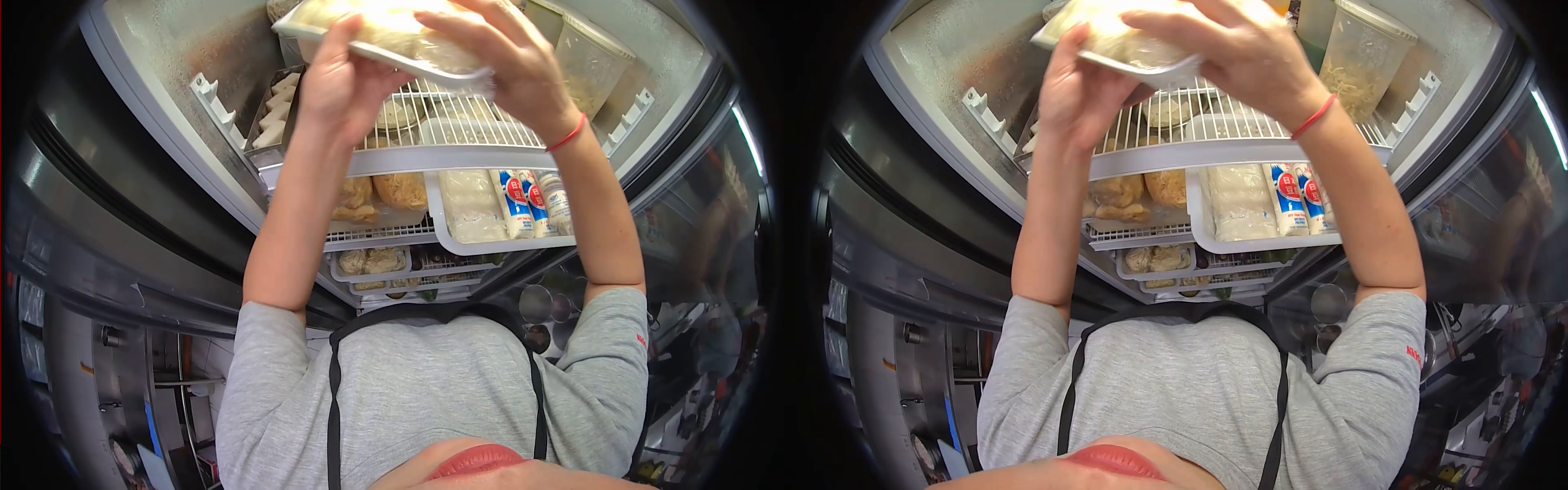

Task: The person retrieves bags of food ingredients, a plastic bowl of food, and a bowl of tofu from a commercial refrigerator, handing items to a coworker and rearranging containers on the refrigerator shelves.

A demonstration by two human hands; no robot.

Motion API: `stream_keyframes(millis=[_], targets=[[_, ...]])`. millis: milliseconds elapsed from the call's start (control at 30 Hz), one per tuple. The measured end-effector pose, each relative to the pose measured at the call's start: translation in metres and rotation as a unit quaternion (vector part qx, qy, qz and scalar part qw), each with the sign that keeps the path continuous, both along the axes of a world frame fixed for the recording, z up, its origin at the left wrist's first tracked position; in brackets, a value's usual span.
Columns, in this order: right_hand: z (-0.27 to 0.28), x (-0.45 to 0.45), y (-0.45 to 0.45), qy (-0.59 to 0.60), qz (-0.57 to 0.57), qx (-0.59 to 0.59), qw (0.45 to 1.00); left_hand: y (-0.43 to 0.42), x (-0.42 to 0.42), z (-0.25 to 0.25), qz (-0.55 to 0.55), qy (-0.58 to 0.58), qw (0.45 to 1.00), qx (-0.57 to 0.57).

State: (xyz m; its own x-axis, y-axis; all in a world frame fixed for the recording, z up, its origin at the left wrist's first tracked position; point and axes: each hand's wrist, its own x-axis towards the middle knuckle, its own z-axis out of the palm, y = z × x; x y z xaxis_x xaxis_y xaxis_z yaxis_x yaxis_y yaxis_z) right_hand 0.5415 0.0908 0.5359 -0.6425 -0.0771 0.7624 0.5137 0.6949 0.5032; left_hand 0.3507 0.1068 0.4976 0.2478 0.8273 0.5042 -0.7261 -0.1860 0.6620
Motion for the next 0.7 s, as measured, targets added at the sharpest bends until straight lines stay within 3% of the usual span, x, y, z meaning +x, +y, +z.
stream_keyframes(millis=[167, 233, 267, 333, 400, 467, 500, 533, 600, 667, 700], targets=[[0.005, 0.057, -0.027, 0.112, -0.078, -0.029, 0.990, 0.032, 0.032, 0.025, -0.190, 0.137, 0.966, 0.107], [0.010, 0.088, -0.025, 0.122, -0.108, 0.012, 0.987, 0.028, 0.037, 0.026, -0.124, 0.187, 0.968, 0.114], [0.014, 0.097, -0.027, 0.115, -0.127, 0.045, 0.984, 0.031, 0.038, 0.018, -0.057, 0.233, 0.953, 0.186], [0.020, 0.122, -0.022, 0.155, -0.148, 0.025, 0.976, 0.027, 0.019, 0.003, 0.052, 0.333, 0.910, 0.242], [0.027, 0.147, -0.013, 0.194, -0.171, 0.001, 0.966, 0.023, 0.004, 0.000, 0.083, 0.364, 0.898, 0.234], [0.037, 0.175, 0.004, 0.163, -0.361, 0.068, 0.916, 0.028, -0.011, -0.011, 0.135, 0.419, 0.879, 0.180], [0.045, 0.198, 0.017, 0.144, -0.340, -0.015, 0.929, 0.033, -0.017, -0.016, 0.181, 0.408, 0.873, 0.199], [0.047, 0.202, 0.021, 0.144, -0.339, -0.016, 0.930, 0.031, -0.024, -0.016, 0.182, 0.408, 0.872, 0.199], [0.050, 0.210, 0.030, 0.121, -0.386, -0.246, 0.881, 0.025, -0.038, -0.016, 0.304, 0.394, 0.821, 0.280], [0.051, 0.218, 0.037, 0.123, -0.354, -0.298, 0.878, 0.012, -0.053, -0.016, 0.339, 0.373, 0.814, 0.288], [0.054, 0.217, 0.037, 0.137, -0.381, -0.305, 0.862, 0.002, -0.061, -0.012, 0.399, 0.402, 0.768, 0.298]])
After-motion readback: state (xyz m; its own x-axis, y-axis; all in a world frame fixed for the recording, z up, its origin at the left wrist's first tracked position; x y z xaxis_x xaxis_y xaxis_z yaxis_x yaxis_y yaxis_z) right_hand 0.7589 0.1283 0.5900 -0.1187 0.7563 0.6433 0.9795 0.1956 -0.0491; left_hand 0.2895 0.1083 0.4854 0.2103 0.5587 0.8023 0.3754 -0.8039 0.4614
